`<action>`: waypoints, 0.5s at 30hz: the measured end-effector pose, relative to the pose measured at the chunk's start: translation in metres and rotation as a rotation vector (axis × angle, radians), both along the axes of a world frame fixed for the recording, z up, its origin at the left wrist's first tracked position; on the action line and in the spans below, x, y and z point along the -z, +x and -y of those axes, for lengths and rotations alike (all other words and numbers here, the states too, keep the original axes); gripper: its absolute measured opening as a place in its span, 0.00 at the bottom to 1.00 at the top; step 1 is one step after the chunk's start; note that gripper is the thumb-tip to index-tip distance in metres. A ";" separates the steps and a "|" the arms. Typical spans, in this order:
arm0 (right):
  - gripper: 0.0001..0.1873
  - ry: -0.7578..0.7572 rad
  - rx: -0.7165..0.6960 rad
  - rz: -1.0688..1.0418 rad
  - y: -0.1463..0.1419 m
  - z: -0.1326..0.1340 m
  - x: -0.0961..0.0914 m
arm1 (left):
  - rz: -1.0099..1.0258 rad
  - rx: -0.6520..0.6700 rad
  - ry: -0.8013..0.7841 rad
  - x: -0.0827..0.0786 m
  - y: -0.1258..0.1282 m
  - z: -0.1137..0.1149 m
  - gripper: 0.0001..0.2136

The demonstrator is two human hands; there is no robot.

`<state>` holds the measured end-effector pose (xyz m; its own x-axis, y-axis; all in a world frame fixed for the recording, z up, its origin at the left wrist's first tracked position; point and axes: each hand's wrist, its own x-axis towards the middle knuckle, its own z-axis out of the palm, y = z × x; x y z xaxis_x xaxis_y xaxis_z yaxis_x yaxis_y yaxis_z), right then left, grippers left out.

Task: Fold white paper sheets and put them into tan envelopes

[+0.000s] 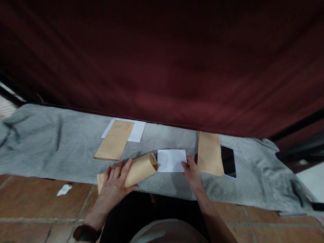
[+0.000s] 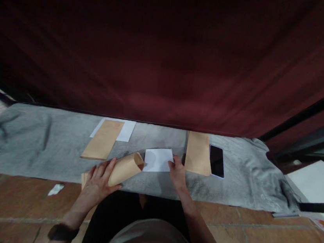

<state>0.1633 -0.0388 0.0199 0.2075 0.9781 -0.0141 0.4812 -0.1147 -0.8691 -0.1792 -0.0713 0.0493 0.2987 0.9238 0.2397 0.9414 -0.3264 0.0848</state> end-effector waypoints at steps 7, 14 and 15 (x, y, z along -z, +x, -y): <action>0.25 0.121 0.161 -0.352 0.007 0.007 -0.020 | 0.001 0.009 -0.010 -0.002 0.004 -0.002 0.48; 0.24 0.049 -0.015 -0.333 -0.001 0.009 -0.021 | 0.004 0.014 0.038 -0.001 0.007 -0.003 0.47; 0.24 0.040 -0.028 -0.318 0.000 0.008 -0.020 | 0.007 0.016 0.041 -0.001 0.007 -0.003 0.47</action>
